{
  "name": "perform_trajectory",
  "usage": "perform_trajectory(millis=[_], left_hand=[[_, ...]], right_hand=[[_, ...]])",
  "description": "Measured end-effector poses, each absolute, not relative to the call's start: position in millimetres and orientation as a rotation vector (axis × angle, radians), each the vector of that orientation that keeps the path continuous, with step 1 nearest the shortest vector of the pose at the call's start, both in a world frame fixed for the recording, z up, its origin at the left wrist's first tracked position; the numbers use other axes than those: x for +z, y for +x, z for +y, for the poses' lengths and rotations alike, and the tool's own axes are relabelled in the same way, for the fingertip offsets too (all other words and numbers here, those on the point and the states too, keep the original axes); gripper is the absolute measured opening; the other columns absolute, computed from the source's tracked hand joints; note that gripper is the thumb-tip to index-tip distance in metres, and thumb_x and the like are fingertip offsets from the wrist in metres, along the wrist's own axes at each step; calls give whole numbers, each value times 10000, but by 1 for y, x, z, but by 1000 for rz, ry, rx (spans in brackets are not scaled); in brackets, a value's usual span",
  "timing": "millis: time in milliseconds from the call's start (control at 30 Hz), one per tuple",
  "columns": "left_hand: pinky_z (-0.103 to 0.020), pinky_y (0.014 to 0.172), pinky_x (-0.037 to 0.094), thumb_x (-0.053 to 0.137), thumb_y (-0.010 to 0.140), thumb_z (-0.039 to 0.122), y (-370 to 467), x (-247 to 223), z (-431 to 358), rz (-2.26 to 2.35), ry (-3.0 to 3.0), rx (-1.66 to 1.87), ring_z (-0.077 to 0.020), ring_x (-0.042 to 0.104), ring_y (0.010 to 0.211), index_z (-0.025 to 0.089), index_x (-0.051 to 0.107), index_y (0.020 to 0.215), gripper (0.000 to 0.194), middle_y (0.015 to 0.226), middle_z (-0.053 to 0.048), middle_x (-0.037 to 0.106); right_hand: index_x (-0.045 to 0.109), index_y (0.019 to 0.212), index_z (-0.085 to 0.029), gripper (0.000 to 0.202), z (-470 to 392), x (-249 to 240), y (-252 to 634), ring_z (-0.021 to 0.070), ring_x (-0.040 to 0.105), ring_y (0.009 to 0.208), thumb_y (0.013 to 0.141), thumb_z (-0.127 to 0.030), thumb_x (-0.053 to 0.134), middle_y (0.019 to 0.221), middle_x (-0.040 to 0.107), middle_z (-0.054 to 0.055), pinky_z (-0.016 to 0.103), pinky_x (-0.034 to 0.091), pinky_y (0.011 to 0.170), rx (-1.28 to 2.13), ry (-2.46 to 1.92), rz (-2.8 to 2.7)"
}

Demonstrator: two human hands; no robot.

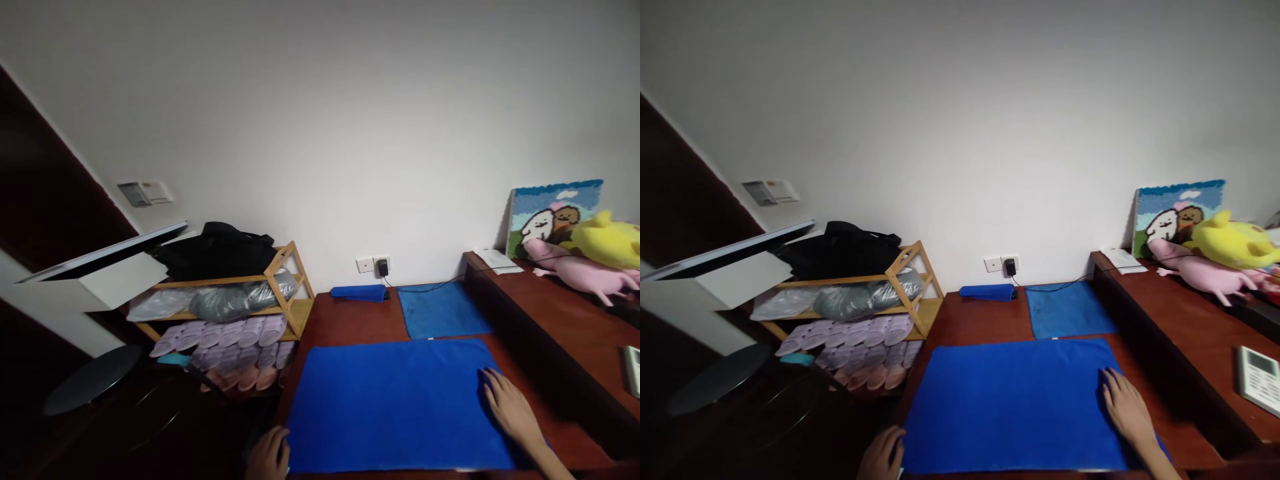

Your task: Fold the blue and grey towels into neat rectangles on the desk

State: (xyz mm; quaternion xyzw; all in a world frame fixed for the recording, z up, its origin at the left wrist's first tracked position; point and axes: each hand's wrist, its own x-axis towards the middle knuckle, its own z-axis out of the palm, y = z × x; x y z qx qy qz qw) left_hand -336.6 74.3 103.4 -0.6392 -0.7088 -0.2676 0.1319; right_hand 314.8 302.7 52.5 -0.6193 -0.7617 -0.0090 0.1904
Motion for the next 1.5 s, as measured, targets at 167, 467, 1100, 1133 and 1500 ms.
perform_trajectory(millis=[167,467,1100,1133,1500], left_hand=[[-436,1052,545,384,975,280,-322,136,176,-2114,-1948,-693,-249,687,1173,238,727,1144,384,1243,-85,741],[-503,1216,344,387,1030,433,-324,99,266,-2340,-1948,-421,-274,367,1507,274,433,1547,543,1642,-74,397],[-476,1248,247,354,1039,540,-317,102,255,-2386,-1928,-387,-266,288,1543,294,360,1585,599,1686,-71,300],[-477,1246,251,356,1038,541,-317,103,255,-2382,-1931,-390,-266,286,1543,298,361,1584,598,1687,-68,299],[-484,1235,279,397,1024,511,-321,100,262,-2368,-1916,-398,-278,306,1535,280,409,1562,586,1674,-83,323]], right_hand=[[516,1491,-144,707,360,67,295,306,361,1495,982,-505,183,1591,449,119,494,292,1233,-12,-1805,-2191],[332,1603,-199,768,383,37,288,292,205,1557,952,-559,144,1675,301,50,485,186,1260,11,-2005,-2281],[358,1585,-132,660,345,127,23,302,250,1543,1019,-456,257,1646,346,107,522,194,1254,277,-1369,-2421],[312,1606,-160,672,334,132,-12,287,220,1554,1028,-496,247,1666,300,76,512,173,1264,368,-1280,-2483],[322,1604,-212,685,343,94,75,268,232,1551,1017,-559,256,1652,331,55,527,156,1262,310,-1624,-2398]])
